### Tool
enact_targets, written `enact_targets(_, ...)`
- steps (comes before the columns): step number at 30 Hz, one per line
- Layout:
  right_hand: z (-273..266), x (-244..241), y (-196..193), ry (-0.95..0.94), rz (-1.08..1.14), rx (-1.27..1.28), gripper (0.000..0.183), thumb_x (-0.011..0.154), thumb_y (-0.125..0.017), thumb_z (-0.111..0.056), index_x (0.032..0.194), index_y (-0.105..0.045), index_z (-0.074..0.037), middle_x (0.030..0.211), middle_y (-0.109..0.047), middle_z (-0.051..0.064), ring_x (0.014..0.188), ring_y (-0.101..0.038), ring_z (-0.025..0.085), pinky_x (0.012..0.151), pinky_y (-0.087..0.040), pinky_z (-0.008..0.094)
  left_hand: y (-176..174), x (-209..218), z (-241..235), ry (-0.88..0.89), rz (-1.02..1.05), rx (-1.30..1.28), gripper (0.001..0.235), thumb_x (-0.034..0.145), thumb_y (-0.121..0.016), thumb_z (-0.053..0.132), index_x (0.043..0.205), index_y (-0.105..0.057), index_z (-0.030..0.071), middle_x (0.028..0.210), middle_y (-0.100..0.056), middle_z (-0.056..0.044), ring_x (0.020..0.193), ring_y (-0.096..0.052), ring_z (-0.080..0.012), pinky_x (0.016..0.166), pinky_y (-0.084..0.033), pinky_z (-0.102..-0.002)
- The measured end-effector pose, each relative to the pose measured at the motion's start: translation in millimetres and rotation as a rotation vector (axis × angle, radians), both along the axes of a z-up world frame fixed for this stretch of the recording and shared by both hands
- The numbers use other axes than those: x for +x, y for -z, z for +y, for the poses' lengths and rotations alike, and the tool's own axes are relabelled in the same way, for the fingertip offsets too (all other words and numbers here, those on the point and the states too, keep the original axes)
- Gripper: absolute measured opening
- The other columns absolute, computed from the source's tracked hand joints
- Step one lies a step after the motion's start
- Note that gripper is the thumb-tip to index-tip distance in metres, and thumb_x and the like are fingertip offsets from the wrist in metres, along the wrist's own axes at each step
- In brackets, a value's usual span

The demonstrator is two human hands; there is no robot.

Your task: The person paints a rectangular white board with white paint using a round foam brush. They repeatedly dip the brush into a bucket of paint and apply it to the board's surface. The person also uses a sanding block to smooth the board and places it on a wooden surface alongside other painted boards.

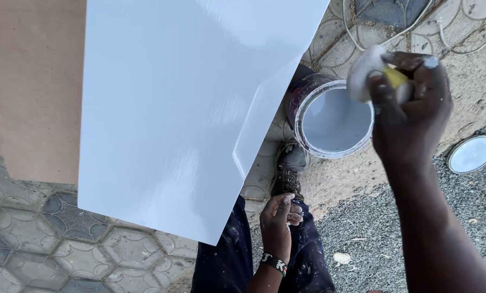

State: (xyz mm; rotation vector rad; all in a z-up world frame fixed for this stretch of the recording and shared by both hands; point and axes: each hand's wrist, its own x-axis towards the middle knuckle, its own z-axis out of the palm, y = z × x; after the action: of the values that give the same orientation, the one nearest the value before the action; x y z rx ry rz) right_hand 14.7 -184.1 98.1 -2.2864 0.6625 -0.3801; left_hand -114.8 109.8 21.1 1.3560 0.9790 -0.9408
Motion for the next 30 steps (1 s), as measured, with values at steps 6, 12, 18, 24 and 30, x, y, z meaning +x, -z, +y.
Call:
enact_targets(6, -15.0, -41.9, 91.8, 0.012, 0.705, 0.206, 0.034, 0.109, -0.073, -0.029, 0.132, -0.090, -0.012, 0.137, -0.088, 0.013, 0.120, -0.082, 0.032, 0.098, -0.060, 0.049, -10.6, 25.5, -16.7, 0.098, -0.002, -0.076, 0.036, 0.110, -0.070, 0.028, 0.133, -0.087, 0.007, 0.109, -0.091, -0.013, 0.082, -0.083, -0.0221, 0.075, -0.064, -0.034)
enact_targets(12, 12.8, -42.8, 193.3, 0.003, 0.775, 0.032, 0.042, 0.102, -0.082, -0.021, 0.141, -0.085, -0.008, 0.119, -0.084, 0.028, 0.097, -0.079, 0.057, 0.081, -0.061, 0.064, -2.0, 60.5, -29.5, 0.217, -0.113, -0.227, 0.059, 0.108, -0.064, 0.042, 0.159, -0.075, 0.015, 0.160, -0.082, -0.012, 0.137, -0.081, -0.0265, 0.105, -0.065, -0.039)
enact_targets(18, 19.8, -24.6, 228.6, 0.139, 0.942, 0.108, 0.036, 0.103, -0.080, -0.028, 0.132, -0.088, -0.010, 0.115, -0.085, 0.031, 0.102, -0.079, 0.062, 0.083, -0.062, 0.070, 17.9, 65.5, -32.1, 0.194, -0.141, -0.250, 0.063, 0.108, -0.067, 0.039, 0.168, -0.069, 0.020, 0.175, -0.072, -0.008, 0.152, -0.073, -0.0255, 0.116, -0.063, -0.043)
enact_targets(24, 16.6, -18.9, 224.4, 0.164, 1.017, 0.165, 0.039, 0.104, -0.080, -0.030, 0.136, -0.087, -0.009, 0.122, -0.085, 0.031, 0.108, -0.081, 0.059, 0.085, -0.065, 0.069, 19.8, 68.7, -35.1, 0.158, -0.130, -0.279, 0.068, 0.108, -0.068, 0.037, 0.173, -0.063, 0.017, 0.180, -0.067, -0.011, 0.166, -0.063, -0.0300, 0.126, -0.058, -0.046)
enact_targets(30, 0.3, -36.8, 225.6, 0.388, 0.848, 0.538, 0.022, 0.096, -0.075, -0.025, 0.099, -0.085, -0.005, 0.080, -0.076, 0.016, 0.077, -0.067, 0.017, 0.063, -0.053, 0.047, 18.8, 78.5, -47.8, 0.109, -0.151, -0.297, 0.069, 0.114, -0.066, 0.035, 0.178, -0.055, 0.011, 0.185, -0.058, -0.020, 0.173, -0.053, -0.0383, 0.133, -0.051, -0.054)
